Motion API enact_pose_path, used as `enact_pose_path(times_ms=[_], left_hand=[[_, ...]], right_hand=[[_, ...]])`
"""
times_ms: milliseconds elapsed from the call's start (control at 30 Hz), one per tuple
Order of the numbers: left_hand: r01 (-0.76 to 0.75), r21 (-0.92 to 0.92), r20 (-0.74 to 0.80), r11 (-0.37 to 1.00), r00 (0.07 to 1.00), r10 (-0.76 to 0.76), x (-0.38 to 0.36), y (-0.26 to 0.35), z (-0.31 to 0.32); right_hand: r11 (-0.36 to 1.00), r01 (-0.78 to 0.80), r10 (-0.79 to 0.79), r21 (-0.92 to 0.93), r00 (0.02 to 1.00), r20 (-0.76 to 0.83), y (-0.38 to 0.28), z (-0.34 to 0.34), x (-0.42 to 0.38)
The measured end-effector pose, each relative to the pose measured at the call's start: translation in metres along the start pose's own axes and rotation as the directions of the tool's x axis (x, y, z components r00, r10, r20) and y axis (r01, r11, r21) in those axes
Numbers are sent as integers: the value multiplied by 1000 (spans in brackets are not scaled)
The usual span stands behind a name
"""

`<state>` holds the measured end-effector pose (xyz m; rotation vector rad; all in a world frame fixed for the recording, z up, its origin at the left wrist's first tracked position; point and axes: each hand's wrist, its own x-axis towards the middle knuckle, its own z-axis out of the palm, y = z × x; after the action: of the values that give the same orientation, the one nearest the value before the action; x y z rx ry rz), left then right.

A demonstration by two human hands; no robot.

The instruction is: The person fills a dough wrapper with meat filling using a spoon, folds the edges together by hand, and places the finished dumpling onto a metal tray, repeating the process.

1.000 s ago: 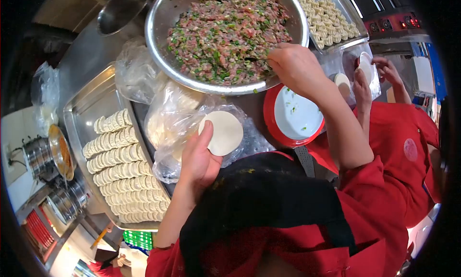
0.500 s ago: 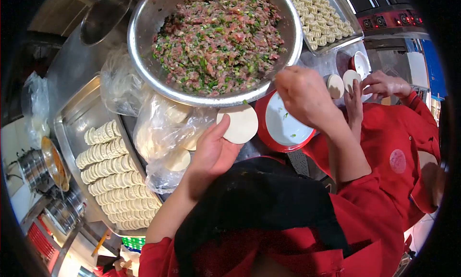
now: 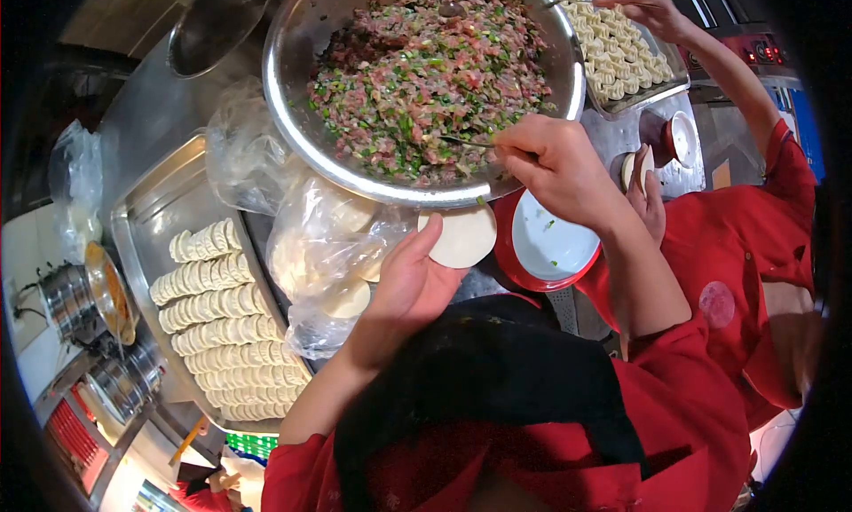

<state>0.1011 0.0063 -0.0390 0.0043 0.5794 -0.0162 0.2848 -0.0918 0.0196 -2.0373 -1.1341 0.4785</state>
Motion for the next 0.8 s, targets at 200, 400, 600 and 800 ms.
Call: enact_pose_path(times_ms=[200, 400, 600, 800], left_hand=[[12, -27, -1, 1000, 1000, -12, 1, 7, 0], [-37, -13, 16, 999, 999, 38, -8, 10, 0], [-70, 151, -20, 986, 997, 73, -38, 13, 5], [-156, 48, 183, 987, 972, 145, -49, 18, 17]], right_hand=[[991, -121, 107, 54, 971, 216, 9, -9, 3], [797, -431, 356, 422, 901, 249, 3, -9, -4], [392, -569, 506, 723, 790, 347, -17, -27, -18], [763, -387, 410, 518, 909, 75, -65, -23, -56]])
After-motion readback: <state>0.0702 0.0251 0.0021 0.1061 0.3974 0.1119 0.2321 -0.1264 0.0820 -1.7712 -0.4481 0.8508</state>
